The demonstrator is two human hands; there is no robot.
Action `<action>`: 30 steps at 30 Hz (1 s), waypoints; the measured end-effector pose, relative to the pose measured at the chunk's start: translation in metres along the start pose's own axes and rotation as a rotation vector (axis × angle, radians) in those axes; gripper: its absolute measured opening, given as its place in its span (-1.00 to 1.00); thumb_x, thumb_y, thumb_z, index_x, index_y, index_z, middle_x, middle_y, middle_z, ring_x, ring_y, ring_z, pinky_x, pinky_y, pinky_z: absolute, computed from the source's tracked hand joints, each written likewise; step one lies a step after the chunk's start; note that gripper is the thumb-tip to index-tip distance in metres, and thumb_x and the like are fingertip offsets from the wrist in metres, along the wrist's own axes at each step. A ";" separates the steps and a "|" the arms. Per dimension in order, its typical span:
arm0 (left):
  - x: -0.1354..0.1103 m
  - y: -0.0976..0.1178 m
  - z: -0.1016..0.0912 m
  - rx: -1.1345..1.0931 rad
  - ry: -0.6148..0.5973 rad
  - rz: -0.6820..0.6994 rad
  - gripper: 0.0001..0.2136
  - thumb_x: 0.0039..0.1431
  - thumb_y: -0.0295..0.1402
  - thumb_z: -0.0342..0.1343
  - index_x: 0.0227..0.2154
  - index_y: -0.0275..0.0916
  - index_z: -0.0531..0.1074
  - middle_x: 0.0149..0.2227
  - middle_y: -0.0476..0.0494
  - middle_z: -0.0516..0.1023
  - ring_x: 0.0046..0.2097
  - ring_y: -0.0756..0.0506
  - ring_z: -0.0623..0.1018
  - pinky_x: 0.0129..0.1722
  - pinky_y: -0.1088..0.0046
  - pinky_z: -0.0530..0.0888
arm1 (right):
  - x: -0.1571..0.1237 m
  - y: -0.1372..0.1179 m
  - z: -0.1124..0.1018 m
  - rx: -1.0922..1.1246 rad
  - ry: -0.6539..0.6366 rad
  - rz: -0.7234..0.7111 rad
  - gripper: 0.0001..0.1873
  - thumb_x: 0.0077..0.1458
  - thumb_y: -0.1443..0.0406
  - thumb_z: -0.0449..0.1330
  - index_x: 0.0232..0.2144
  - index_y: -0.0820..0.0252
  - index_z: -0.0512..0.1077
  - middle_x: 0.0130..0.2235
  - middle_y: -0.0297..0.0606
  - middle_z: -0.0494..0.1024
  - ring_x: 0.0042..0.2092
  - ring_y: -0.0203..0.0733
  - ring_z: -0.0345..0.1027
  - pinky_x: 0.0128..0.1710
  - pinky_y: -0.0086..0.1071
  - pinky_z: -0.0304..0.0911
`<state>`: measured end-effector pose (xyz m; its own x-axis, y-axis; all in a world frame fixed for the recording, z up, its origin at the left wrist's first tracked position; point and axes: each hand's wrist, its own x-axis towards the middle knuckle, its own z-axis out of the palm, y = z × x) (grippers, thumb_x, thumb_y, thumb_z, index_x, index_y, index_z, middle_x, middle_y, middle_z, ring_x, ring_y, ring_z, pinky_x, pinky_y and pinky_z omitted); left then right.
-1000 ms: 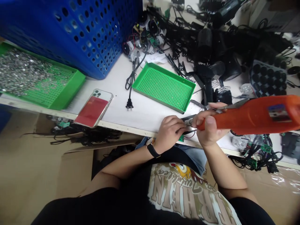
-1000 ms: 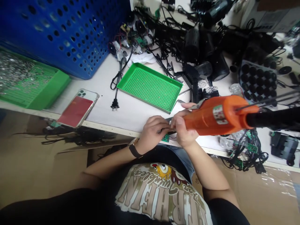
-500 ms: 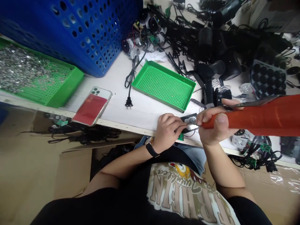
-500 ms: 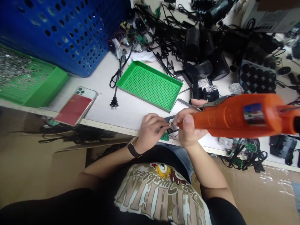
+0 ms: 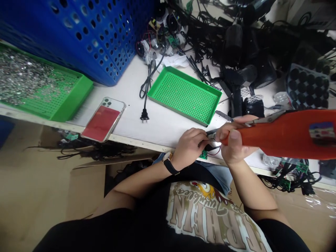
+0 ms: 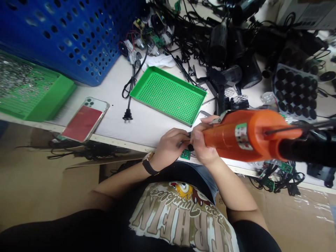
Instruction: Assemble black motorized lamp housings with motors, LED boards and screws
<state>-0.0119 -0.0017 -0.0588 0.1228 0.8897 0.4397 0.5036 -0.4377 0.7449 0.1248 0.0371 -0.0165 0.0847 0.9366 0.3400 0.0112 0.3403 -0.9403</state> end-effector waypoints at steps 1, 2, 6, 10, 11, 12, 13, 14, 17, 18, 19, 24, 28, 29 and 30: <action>0.000 0.000 0.000 -0.003 -0.003 0.004 -0.92 0.31 -0.47 0.20 -0.32 -0.22 0.54 -0.22 -0.10 0.66 -0.16 -0.09 0.60 -0.11 0.32 0.55 | -0.001 0.001 -0.001 -0.011 0.001 -0.012 -0.54 0.12 -0.18 0.25 -0.25 0.01 0.33 -0.64 -0.60 0.24 -0.69 -0.32 0.15 -0.65 -0.36 0.23; 0.001 0.000 0.000 -0.009 0.002 0.010 -0.92 0.31 -0.47 0.20 -0.32 -0.22 0.54 -0.23 -0.10 0.66 -0.16 -0.09 0.60 -0.11 0.32 0.55 | -0.001 0.002 -0.001 -0.011 0.000 -0.044 -0.56 0.14 -0.16 0.24 -0.25 0.00 0.33 -0.64 -0.60 0.24 -0.68 -0.32 0.15 -0.64 -0.36 0.23; -0.001 -0.001 0.004 -0.029 0.063 0.021 -0.89 0.32 -0.45 0.21 -0.35 -0.23 0.56 -0.23 -0.11 0.66 -0.16 -0.08 0.61 -0.09 0.35 0.55 | 0.000 -0.004 0.004 0.004 0.025 -0.144 -0.66 0.19 -0.07 0.25 -0.28 0.02 0.35 -0.62 -0.57 0.29 -0.68 -0.32 0.16 -0.65 -0.37 0.21; -0.003 0.000 0.007 -0.021 0.124 0.039 -0.90 0.32 -0.39 0.24 -0.33 -0.23 0.59 -0.26 -0.10 0.68 -0.19 -0.08 0.60 -0.11 0.33 0.54 | 0.000 -0.022 0.013 0.134 0.143 -0.242 -0.74 0.20 0.10 0.27 -0.39 0.07 0.33 -0.61 -0.54 0.32 -0.69 -0.35 0.16 -0.68 -0.41 0.18; -0.003 0.002 0.007 -0.010 0.131 0.044 -0.90 0.32 -0.37 0.24 -0.32 -0.23 0.60 -0.27 -0.09 0.68 -0.19 -0.09 0.60 -0.12 0.33 0.54 | 0.000 -0.027 0.014 0.174 0.159 -0.252 -0.77 0.20 0.14 0.27 -0.39 0.07 0.33 -0.60 -0.54 0.33 -0.69 -0.36 0.16 -0.68 -0.42 0.18; -0.004 0.003 0.007 0.003 0.130 0.048 -0.90 0.32 -0.35 0.25 -0.31 -0.22 0.61 -0.27 -0.08 0.68 -0.20 -0.09 0.59 -0.12 0.32 0.52 | -0.001 -0.032 0.014 0.210 0.164 -0.255 -0.79 0.20 0.16 0.27 -0.38 0.07 0.34 -0.60 -0.54 0.33 -0.69 -0.36 0.17 -0.68 -0.43 0.19; -0.004 0.006 0.006 0.019 0.121 0.048 -0.90 0.32 -0.34 0.25 -0.30 -0.21 0.61 -0.27 -0.07 0.69 -0.19 -0.09 0.59 -0.13 0.32 0.51 | -0.001 -0.036 0.013 0.238 0.157 -0.250 -0.82 0.19 0.18 0.27 -0.36 0.07 0.35 -0.60 -0.55 0.34 -0.69 -0.36 0.18 -0.68 -0.43 0.20; -0.004 0.008 0.005 0.037 0.109 0.048 -0.91 0.32 -0.33 0.25 -0.29 -0.20 0.61 -0.26 -0.07 0.69 -0.18 -0.09 0.58 -0.13 0.32 0.50 | 0.000 -0.040 0.012 0.257 0.148 -0.241 -0.84 0.18 0.19 0.28 -0.32 0.05 0.36 -0.59 -0.55 0.35 -0.69 -0.36 0.18 -0.67 -0.43 0.22; -0.004 0.014 0.001 0.108 0.071 0.057 -0.92 0.33 -0.33 0.24 -0.28 -0.18 0.60 -0.26 -0.06 0.68 -0.15 -0.12 0.57 -0.13 0.29 0.48 | 0.006 -0.044 0.006 0.267 0.197 -0.270 -0.82 0.15 0.18 0.30 -0.21 -0.01 0.40 -0.61 -0.58 0.35 -0.70 -0.34 0.15 -0.70 -0.43 0.20; -0.004 0.016 0.001 0.130 0.063 0.066 -0.92 0.34 -0.33 0.23 -0.27 -0.18 0.60 -0.25 -0.07 0.69 -0.14 -0.13 0.56 -0.12 0.28 0.48 | 0.009 -0.042 0.003 0.259 0.233 -0.300 -0.81 0.14 0.18 0.30 -0.20 -0.02 0.40 -0.61 -0.58 0.34 -0.71 -0.35 0.13 -0.71 -0.44 0.18; -0.003 0.017 0.001 0.143 0.059 0.080 -0.92 0.34 -0.34 0.22 -0.27 -0.18 0.59 -0.23 -0.07 0.69 -0.12 -0.14 0.56 -0.09 0.26 0.49 | 0.012 -0.040 0.000 0.248 0.264 -0.330 -0.81 0.14 0.18 0.31 -0.21 -0.02 0.40 -0.61 -0.58 0.33 -0.71 -0.35 0.11 -0.72 -0.44 0.16; -0.002 0.013 0.007 0.143 0.038 0.211 -0.92 0.35 -0.44 0.17 -0.19 -0.20 0.56 -0.08 -0.11 0.70 0.02 -0.18 0.59 0.08 0.13 0.54 | 0.019 -0.018 -0.012 0.126 0.266 -0.290 -0.78 0.17 0.12 0.29 -0.24 0.06 0.39 -0.61 -0.56 0.34 -0.69 -0.37 0.17 -0.68 -0.45 0.17; -0.004 0.008 0.013 0.124 0.021 0.253 -0.87 0.37 -0.48 0.13 -0.12 -0.20 0.54 -0.03 -0.16 0.69 0.04 -0.16 0.64 0.17 0.07 0.56 | 0.017 -0.003 -0.015 0.062 0.245 -0.237 -0.66 0.17 0.00 0.30 -0.19 0.06 0.36 -0.60 -0.58 0.31 -0.70 -0.38 0.16 -0.69 -0.45 0.19; -0.005 0.007 0.013 0.124 0.020 0.256 -0.87 0.36 -0.49 0.13 -0.11 -0.20 0.53 -0.02 -0.16 0.69 0.04 -0.16 0.65 0.19 0.06 0.56 | 0.016 -0.002 -0.016 0.061 0.238 -0.230 -0.64 0.17 -0.01 0.30 -0.18 0.06 0.35 -0.60 -0.59 0.31 -0.70 -0.38 0.16 -0.68 -0.45 0.20; -0.006 0.007 0.013 0.125 0.018 0.259 -0.86 0.36 -0.50 0.14 -0.10 -0.20 0.52 -0.02 -0.17 0.68 0.04 -0.15 0.65 0.20 0.05 0.56 | 0.016 0.000 -0.016 0.064 0.229 -0.227 -0.65 0.17 0.00 0.30 -0.18 0.05 0.34 -0.59 -0.59 0.32 -0.69 -0.38 0.17 -0.68 -0.46 0.21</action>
<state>0.0025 -0.0082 -0.0626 0.2459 0.7476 0.6170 0.5593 -0.6293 0.5396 0.1422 0.0505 -0.0110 0.3094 0.7958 0.5206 -0.0070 0.5493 -0.8356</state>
